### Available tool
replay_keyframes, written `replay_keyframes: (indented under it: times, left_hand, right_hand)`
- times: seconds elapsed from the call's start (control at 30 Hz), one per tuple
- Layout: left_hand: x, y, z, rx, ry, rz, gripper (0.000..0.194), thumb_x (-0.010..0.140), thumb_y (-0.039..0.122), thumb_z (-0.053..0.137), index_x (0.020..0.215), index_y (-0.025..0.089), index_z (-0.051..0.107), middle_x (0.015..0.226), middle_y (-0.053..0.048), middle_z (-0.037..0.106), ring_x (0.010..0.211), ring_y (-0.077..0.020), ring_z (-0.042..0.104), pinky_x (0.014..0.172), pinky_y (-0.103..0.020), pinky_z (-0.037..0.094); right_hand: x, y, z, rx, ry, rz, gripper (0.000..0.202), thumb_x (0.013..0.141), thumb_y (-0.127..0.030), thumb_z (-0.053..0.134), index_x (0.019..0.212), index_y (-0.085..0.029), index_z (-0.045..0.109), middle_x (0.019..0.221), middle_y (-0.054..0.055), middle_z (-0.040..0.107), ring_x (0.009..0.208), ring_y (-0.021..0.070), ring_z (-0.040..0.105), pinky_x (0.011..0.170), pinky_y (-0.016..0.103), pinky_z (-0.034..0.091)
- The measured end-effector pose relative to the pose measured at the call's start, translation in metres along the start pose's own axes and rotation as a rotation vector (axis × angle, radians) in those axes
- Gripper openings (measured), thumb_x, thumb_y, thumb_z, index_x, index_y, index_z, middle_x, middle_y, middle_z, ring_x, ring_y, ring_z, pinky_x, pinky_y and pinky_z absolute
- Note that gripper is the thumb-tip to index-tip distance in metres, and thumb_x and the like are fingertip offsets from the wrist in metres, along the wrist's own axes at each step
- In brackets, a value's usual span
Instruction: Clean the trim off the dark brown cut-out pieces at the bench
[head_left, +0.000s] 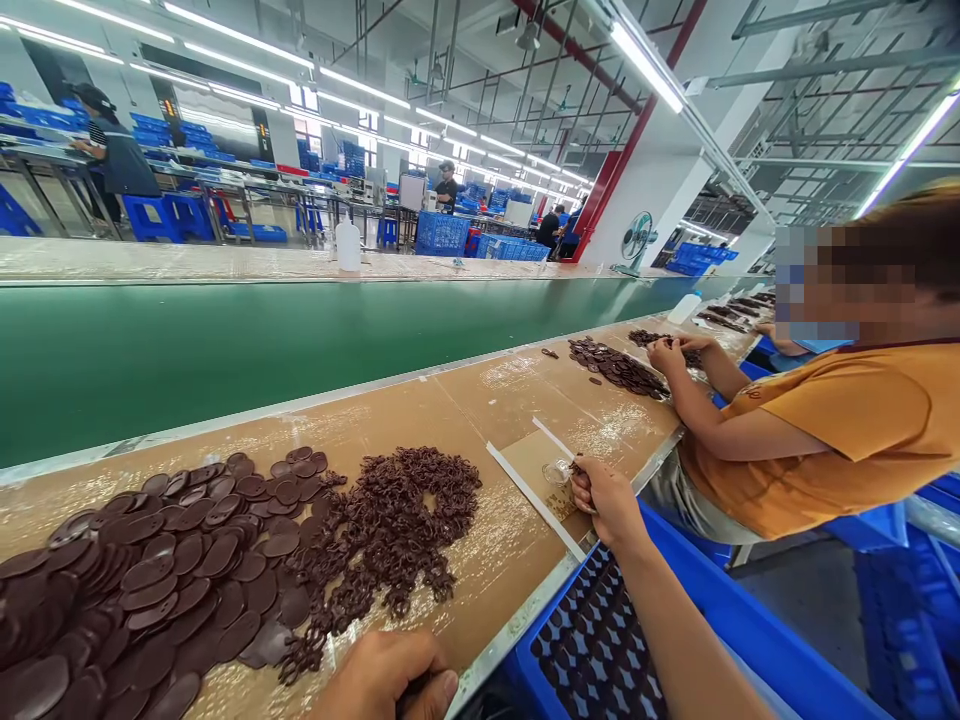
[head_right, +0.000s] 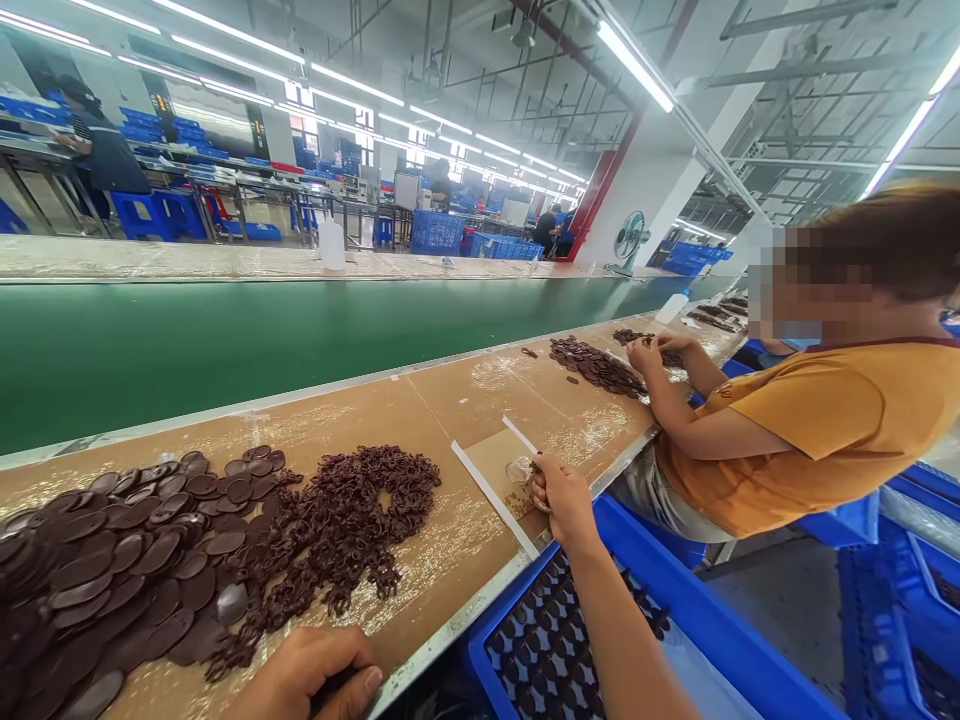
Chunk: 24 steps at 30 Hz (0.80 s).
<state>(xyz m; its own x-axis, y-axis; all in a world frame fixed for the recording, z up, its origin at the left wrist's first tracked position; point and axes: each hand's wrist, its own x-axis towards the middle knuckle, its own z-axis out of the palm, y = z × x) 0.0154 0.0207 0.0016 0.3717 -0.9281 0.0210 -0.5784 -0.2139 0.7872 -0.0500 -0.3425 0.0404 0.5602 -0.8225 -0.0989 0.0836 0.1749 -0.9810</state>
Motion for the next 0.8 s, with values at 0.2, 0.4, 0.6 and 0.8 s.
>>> replay_keyframes:
  times: [0.2,0.4,0.6,0.8]
  left_hand:
    - [0.002,-0.002,0.004,0.010,0.044,0.049,0.047,0.102,0.053,0.035,0.080,0.023,0.062,0.071,-0.002,0.068,0.066,-0.0135,0.061,0.061,-0.022,0.041]
    - [0.003,0.003,-0.003,-0.024,-0.001,0.051,0.044,0.102,0.050,0.035,0.079,0.022,0.060,0.072,-0.002,0.067,0.066,-0.0136,0.060,0.061,-0.022,0.040]
    - [0.001,0.007,-0.007,-0.013,-0.008,0.031,0.034,0.102,0.041,0.040,0.082,0.022,0.059,0.075,-0.001,0.066,0.071,-0.0131,0.060,0.065,-0.021,0.040]
    - [0.000,0.003,-0.004,0.008,-0.018,0.009,0.035,0.103,0.044,0.042,0.082,0.022,0.061,0.076,-0.002,0.068,0.072,-0.0139,0.061,0.065,-0.022,0.040]
  right_hand:
    - [-0.002,0.000,0.001,0.003,0.003,-0.015,0.037,0.067,-0.035,0.080,0.064,-0.021,0.046,0.051,-0.010,0.036,0.040,0.0039,0.033,0.032,0.013,0.024]
    - [-0.001,0.002,0.000,0.004,0.016,-0.028,0.038,0.065,-0.036,0.082,0.065,-0.020,0.048,0.052,-0.009,0.040,0.041,0.0039,0.034,0.032,0.013,0.025]
    - [-0.001,0.002,0.000,0.010,0.036,-0.037,0.039,0.064,-0.036,0.084,0.064,-0.020,0.049,0.052,-0.009,0.041,0.041,0.0044,0.035,0.031,0.014,0.027]
    - [-0.002,0.003,-0.002,0.036,0.030,-0.054,0.039,0.065,-0.038,0.084,0.064,-0.019,0.049,0.053,-0.008,0.042,0.042,0.0046,0.035,0.032,0.013,0.026]
